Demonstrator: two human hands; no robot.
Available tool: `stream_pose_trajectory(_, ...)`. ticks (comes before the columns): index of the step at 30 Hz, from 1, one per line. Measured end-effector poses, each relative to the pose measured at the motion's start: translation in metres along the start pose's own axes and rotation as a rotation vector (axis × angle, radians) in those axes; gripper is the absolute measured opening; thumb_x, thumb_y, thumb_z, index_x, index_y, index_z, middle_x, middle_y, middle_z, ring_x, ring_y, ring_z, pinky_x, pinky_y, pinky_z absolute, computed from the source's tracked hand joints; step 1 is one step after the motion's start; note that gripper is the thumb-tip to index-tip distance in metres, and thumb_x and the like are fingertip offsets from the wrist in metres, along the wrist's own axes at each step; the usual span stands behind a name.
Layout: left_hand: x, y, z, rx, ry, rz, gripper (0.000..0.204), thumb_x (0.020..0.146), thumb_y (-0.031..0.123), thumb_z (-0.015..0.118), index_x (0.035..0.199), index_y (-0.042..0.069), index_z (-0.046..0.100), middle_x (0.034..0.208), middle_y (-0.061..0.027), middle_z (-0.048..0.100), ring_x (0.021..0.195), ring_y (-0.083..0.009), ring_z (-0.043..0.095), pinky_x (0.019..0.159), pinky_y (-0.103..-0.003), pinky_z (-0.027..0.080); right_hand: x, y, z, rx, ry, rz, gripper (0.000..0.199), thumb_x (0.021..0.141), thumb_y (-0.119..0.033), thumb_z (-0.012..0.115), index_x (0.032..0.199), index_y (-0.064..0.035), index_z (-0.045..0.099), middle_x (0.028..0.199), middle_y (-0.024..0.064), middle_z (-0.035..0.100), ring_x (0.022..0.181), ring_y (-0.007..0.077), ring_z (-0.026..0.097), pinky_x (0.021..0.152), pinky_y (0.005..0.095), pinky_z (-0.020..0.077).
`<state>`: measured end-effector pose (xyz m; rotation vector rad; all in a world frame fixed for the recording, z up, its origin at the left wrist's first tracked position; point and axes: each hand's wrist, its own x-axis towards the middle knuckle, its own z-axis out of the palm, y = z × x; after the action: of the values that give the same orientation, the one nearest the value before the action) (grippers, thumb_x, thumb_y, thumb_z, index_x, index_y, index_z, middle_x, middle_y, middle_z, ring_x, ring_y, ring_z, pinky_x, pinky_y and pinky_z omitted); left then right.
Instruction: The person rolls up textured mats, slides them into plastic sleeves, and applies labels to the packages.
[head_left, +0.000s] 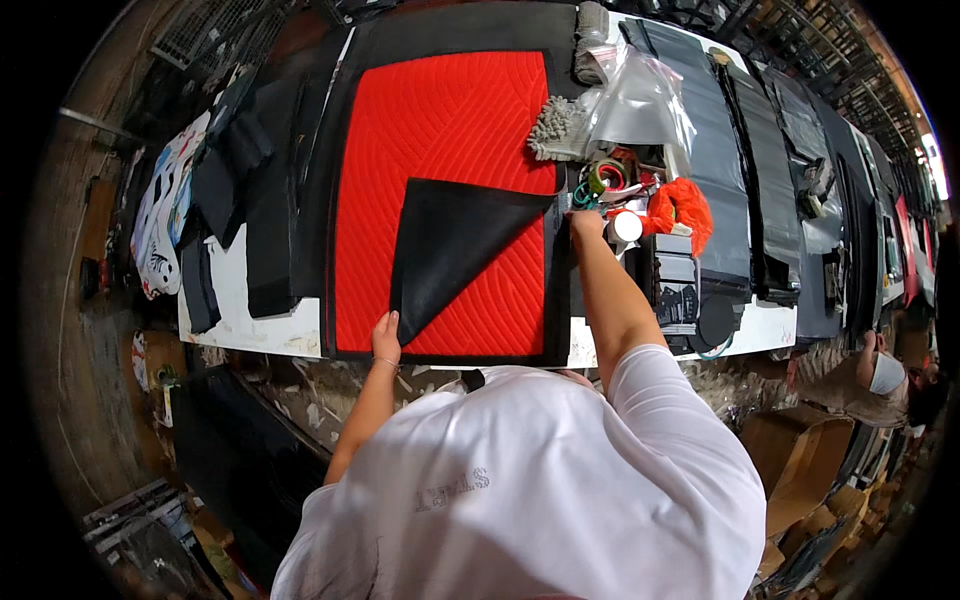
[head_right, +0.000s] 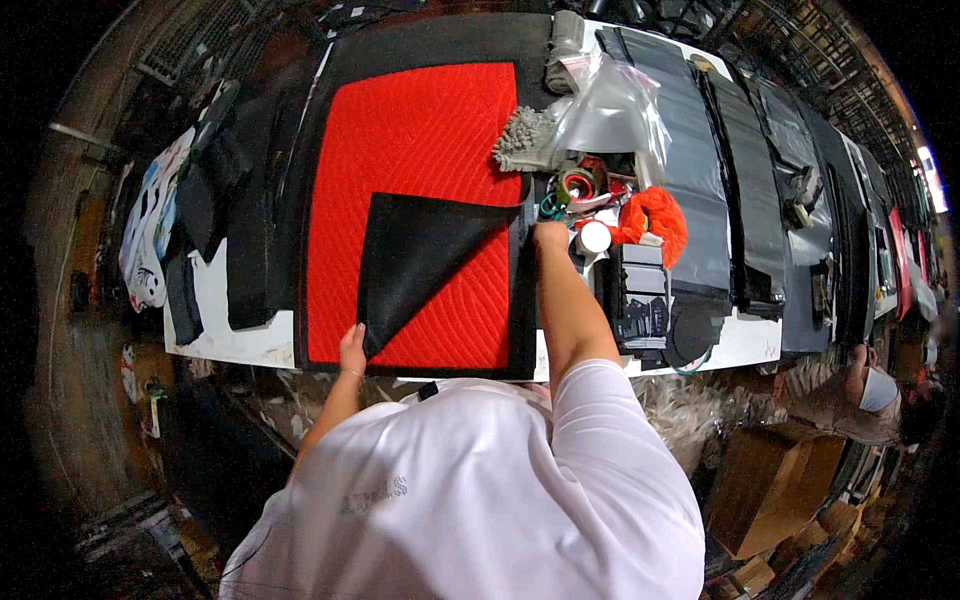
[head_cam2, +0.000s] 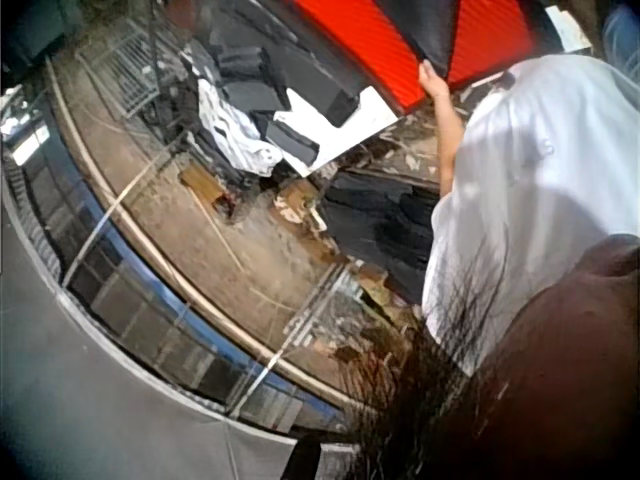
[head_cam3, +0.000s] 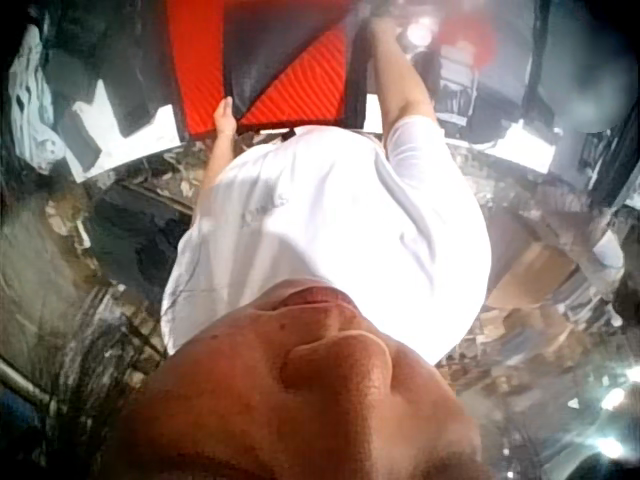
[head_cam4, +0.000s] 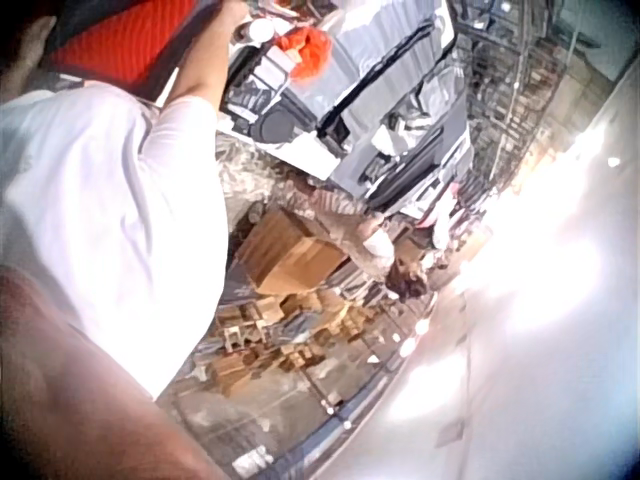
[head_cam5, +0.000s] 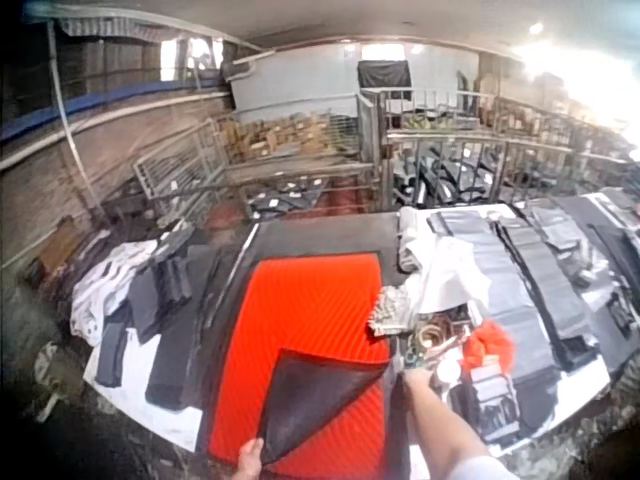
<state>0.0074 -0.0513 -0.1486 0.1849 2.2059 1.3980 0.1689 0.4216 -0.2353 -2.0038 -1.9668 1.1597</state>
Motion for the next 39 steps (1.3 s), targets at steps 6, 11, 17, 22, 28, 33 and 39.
stream_pose_trajectory(6,0.010,-0.015,-0.011,-0.122,-0.103,-0.015,0.037,0.104,0.029,0.056,0.111,-0.005,0.069,0.097,-0.0015,0.069,0.090,-0.0102,0.059,0.087,-0.026,0.046,-0.014,-0.013,-0.005,-0.235,0.012,-0.251,0.030,0.094,-0.027,0.055,0.103,-0.0017,0.070,0.111,0.0219,0.070,0.105,0.0389,0.067,0.089,0.0479,0.0528)
stream_pose_trajectory(11,0.019,-0.026,-0.013,-0.070,-0.051,-0.031,0.038,0.102,0.030,0.060,0.109,-0.005,0.070,0.100,-0.0018,0.070,0.093,-0.0106,0.060,0.089,-0.025,0.046,-0.062,-0.026,-0.029,-0.144,0.130,-0.146,0.027,0.095,-0.017,0.047,0.112,-0.0005,0.059,0.107,0.0283,0.069,0.100,0.0450,0.067,0.085,0.0525,0.0533)
stream_pose_trajectory(17,0.033,-0.032,-0.019,-0.129,-0.115,-0.156,0.041,0.100,0.031,0.064,0.117,-0.005,0.069,0.107,-0.0039,0.070,0.097,-0.0127,0.062,0.092,-0.026,0.046,-0.095,-0.021,-0.066,-0.289,0.191,-0.306,0.022,0.096,-0.013,0.046,0.105,0.0000,0.061,0.099,0.0262,0.070,0.095,0.0431,0.069,0.080,0.0518,0.0541)
stream_pose_trajectory(22,0.041,-0.048,-0.025,-0.157,-0.148,-0.153,0.041,0.099,0.031,0.064,0.119,-0.005,0.069,0.110,-0.0055,0.071,0.100,-0.0140,0.063,0.094,-0.026,0.046,-0.136,-0.008,-0.102,0.030,0.370,-0.302,0.018,0.091,-0.013,0.055,0.099,-0.0003,0.064,0.096,0.0245,0.071,0.089,0.0438,0.069,0.078,0.0492,0.0527)
stream_pose_trajectory(28,0.040,-0.043,-0.023,-0.159,-0.183,-0.147,0.041,0.099,0.031,0.065,0.119,-0.004,0.069,0.109,-0.0049,0.071,0.100,-0.0134,0.062,0.094,-0.026,0.046,-0.232,0.012,-0.133,1.183,-0.021,-0.074,0.012,0.099,-0.011,0.058,0.109,-0.0082,0.063,0.087,-0.0033,0.064,0.063,0.0040,0.051,0.057,0.0216,0.0423)
stream_pose_trajectory(33,0.032,-0.035,-0.017,-0.154,-0.180,-0.038,0.040,0.101,0.033,0.061,0.114,-0.004,0.070,0.104,-0.0018,0.070,0.096,-0.0118,0.061,0.093,-0.025,0.045,-0.283,0.033,-0.125,1.318,-0.019,-0.013,0.022,0.100,-0.008,0.052,0.121,-0.0054,0.057,0.101,0.0037,0.067,0.079,0.0119,0.064,0.067,0.0276,0.0534)
stream_pose_trajectory(39,0.031,-0.029,-0.018,-0.133,-0.247,0.029,0.044,0.102,0.034,0.059,0.116,-0.007,0.067,0.106,-0.0036,0.068,0.097,-0.0118,0.059,0.092,-0.025,0.045,-0.302,0.104,-0.072,1.390,0.104,0.301,0.026,0.102,-0.006,0.046,0.127,-0.0039,0.051,0.120,0.0123,0.063,0.103,0.0259,0.068,0.087,0.0420,0.0586)
